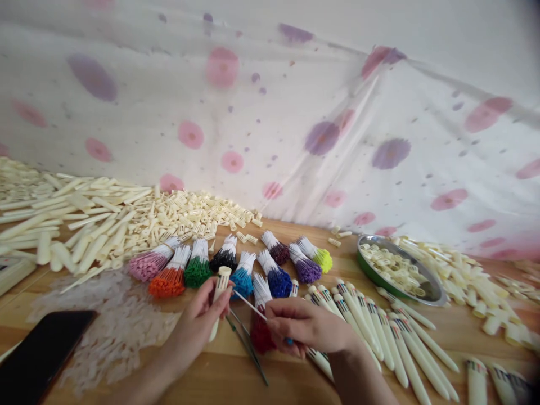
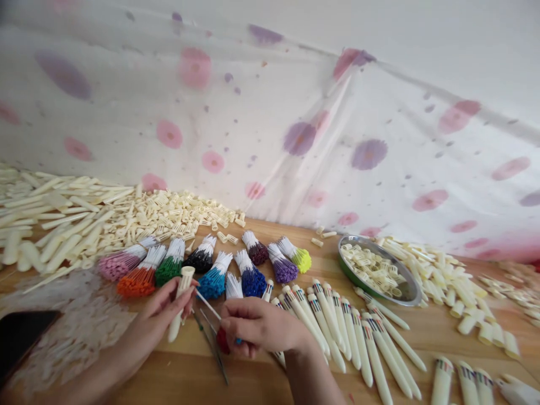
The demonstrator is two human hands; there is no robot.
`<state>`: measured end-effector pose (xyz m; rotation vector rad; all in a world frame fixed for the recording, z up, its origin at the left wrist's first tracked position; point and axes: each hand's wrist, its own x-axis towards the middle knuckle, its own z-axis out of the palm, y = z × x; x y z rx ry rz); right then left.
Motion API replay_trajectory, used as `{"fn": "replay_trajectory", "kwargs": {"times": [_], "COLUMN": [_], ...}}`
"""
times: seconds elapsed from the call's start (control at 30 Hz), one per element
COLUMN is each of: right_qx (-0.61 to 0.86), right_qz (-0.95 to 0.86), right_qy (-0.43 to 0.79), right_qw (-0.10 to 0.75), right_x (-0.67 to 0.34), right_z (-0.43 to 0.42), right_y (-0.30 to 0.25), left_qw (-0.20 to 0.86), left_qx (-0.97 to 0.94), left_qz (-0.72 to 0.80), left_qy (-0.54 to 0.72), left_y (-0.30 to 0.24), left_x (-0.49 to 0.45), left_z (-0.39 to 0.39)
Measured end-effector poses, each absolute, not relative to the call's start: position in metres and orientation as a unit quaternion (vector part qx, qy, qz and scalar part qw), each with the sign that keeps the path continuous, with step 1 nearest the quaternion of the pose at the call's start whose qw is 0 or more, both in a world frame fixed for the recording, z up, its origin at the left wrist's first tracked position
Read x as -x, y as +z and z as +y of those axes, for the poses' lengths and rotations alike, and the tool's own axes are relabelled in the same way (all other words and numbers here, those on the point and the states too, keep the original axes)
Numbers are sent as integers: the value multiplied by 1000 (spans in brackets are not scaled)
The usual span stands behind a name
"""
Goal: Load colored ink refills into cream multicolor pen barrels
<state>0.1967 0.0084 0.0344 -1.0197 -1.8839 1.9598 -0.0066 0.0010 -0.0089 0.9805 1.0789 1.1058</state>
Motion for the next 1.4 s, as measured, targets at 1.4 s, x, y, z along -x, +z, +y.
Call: {"fn": "replay_trajectory", "kwargs": {"times": [1.4], "right_qx": [222], "right_qz": [-365], "right_qy": [706], "right_qw": [565], "right_x": [-198], "right_z": [17], "right_y": [32], "left_qw": [486], "left_qx": [-683], "left_qz": [488], "left_qy": [243], "left_y": [15], "left_x": [32], "left_z": [-9]}}
